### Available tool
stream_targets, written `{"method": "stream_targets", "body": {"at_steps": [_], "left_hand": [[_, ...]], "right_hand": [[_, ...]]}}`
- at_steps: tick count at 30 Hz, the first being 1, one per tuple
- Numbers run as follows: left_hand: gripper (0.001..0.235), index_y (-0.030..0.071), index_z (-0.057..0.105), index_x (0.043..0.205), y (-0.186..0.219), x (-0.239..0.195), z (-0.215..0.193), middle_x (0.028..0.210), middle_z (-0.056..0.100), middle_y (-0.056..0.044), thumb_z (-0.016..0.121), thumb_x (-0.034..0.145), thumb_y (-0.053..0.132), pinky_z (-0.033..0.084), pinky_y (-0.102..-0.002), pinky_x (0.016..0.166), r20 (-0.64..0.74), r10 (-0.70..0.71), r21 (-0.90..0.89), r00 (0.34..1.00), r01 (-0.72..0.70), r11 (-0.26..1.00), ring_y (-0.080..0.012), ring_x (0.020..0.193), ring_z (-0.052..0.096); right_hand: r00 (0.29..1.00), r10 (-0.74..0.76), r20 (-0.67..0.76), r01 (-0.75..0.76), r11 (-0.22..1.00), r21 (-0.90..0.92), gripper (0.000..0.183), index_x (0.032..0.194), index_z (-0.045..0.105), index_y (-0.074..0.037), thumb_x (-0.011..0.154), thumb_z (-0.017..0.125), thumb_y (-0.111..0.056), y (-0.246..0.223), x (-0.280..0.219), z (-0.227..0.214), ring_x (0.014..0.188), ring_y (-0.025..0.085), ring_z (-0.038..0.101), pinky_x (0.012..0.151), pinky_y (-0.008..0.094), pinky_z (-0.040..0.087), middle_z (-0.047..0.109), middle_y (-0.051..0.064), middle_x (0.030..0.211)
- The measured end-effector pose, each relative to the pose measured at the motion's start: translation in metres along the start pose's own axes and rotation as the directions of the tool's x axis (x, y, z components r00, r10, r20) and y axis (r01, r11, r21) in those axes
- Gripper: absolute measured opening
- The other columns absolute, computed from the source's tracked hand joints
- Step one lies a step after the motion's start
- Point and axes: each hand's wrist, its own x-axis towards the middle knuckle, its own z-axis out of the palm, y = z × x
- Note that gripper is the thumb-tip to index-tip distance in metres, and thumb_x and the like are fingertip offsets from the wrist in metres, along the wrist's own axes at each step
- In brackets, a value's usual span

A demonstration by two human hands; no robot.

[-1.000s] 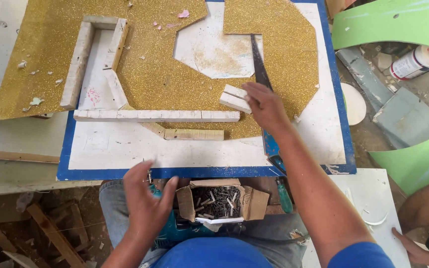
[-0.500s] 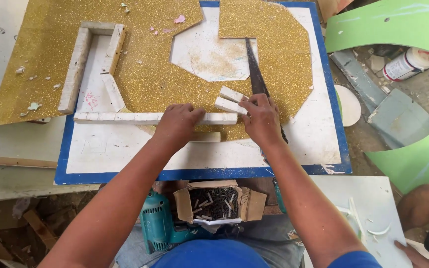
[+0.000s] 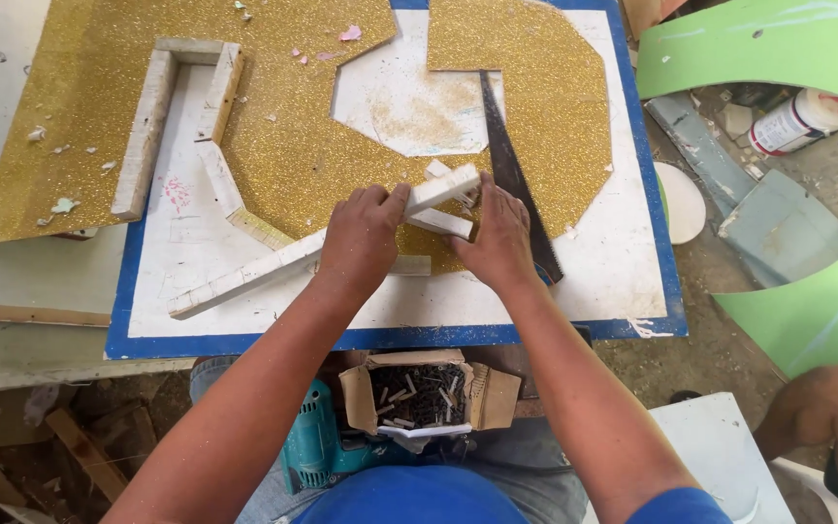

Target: Fabricating a large glittered letter sign by measuring, cutting, and fitting wooden strips around a template.

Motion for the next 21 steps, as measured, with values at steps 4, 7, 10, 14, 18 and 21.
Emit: {"method": "stream_targets", "body": {"at_steps": [4, 7, 10, 14, 18, 21], "left_hand": [[0.037, 0.013, 0.063, 0.14, 0.011, 0.015, -0.018, 0.102, 0.061, -0.01, 0.054, 0.104, 0.016, 0.048, -0.042, 0.08, -0.047, -0.024, 0.007, 0.999, 0.024, 1.0, -0.0273, 0.098, 0.06], [0.037, 0.01, 0.064, 0.137, 0.01, 0.023, -0.019, 0.102, 0.06, -0.011, 0.059, 0.102, 0.02, 0.048, -0.044, 0.078, -0.093, -0.002, 0.054, 0.996, 0.008, 0.998, -0.0294, 0.097, 0.059], [0.037, 0.01, 0.065, 0.137, 0.01, 0.021, -0.021, 0.101, 0.062, -0.011, 0.059, 0.102, 0.019, 0.048, -0.043, 0.075, -0.07, -0.016, 0.036, 0.997, 0.018, 0.999, -0.0289, 0.095, 0.061], [0.038, 0.012, 0.063, 0.14, 0.007, 0.014, -0.022, 0.102, 0.06, -0.011, 0.057, 0.103, 0.021, 0.048, -0.044, 0.075, -0.028, -0.028, 0.05, 0.999, 0.03, 0.998, -0.0291, 0.096, 0.06], [0.038, 0.015, 0.064, 0.14, 0.005, 0.009, -0.012, 0.101, 0.06, -0.009, 0.056, 0.104, 0.024, 0.048, -0.042, 0.074, 0.006, -0.045, 0.056, 0.999, 0.044, 0.997, -0.0267, 0.096, 0.061], [0.039, 0.012, 0.064, 0.14, 0.019, 0.009, -0.018, 0.101, 0.062, -0.013, 0.057, 0.104, 0.023, 0.05, -0.045, 0.078, 0.033, -0.057, 0.026, 0.998, 0.056, 0.998, -0.031, 0.099, 0.062]], "right_hand": [[0.998, -0.044, -0.049, 0.041, 0.998, -0.053, 0.094, 0.158, 0.034, -0.003, 0.082, 0.082, -0.031, 0.001, -0.004, 0.015, 0.135, 0.038, 0.049, 0.117, 0.06, 0.029, 0.059, 0.02, 0.136], [0.987, -0.124, -0.099, 0.112, 0.987, -0.119, 0.071, 0.139, 0.061, -0.014, 0.076, 0.085, -0.037, -0.003, -0.005, 0.023, 0.124, 0.028, 0.056, 0.113, 0.052, 0.036, 0.065, 0.006, 0.119], [1.0, 0.011, 0.022, -0.008, 0.99, -0.144, 0.069, 0.142, 0.062, -0.023, 0.081, 0.08, -0.05, -0.021, -0.005, 0.013, 0.122, 0.019, 0.057, 0.11, 0.044, 0.043, 0.063, -0.001, 0.122], [0.972, 0.151, 0.178, -0.146, 0.988, -0.043, 0.083, 0.152, 0.051, -0.022, 0.08, 0.078, -0.054, -0.029, -0.002, 0.009, 0.119, 0.031, 0.065, 0.1, 0.048, 0.055, 0.061, 0.007, 0.13], [0.968, 0.187, 0.165, -0.184, 0.982, -0.038, 0.077, 0.141, 0.059, -0.017, 0.079, 0.079, -0.058, -0.022, 0.0, 0.031, 0.11, 0.038, 0.069, 0.093, 0.051, 0.059, 0.063, 0.009, 0.12], [0.963, 0.196, 0.184, -0.207, 0.978, 0.042, 0.076, 0.141, 0.058, -0.011, 0.083, 0.077, -0.054, -0.045, -0.009, 0.01, 0.114, 0.043, 0.066, 0.096, 0.054, 0.058, 0.061, 0.014, 0.121]]}}
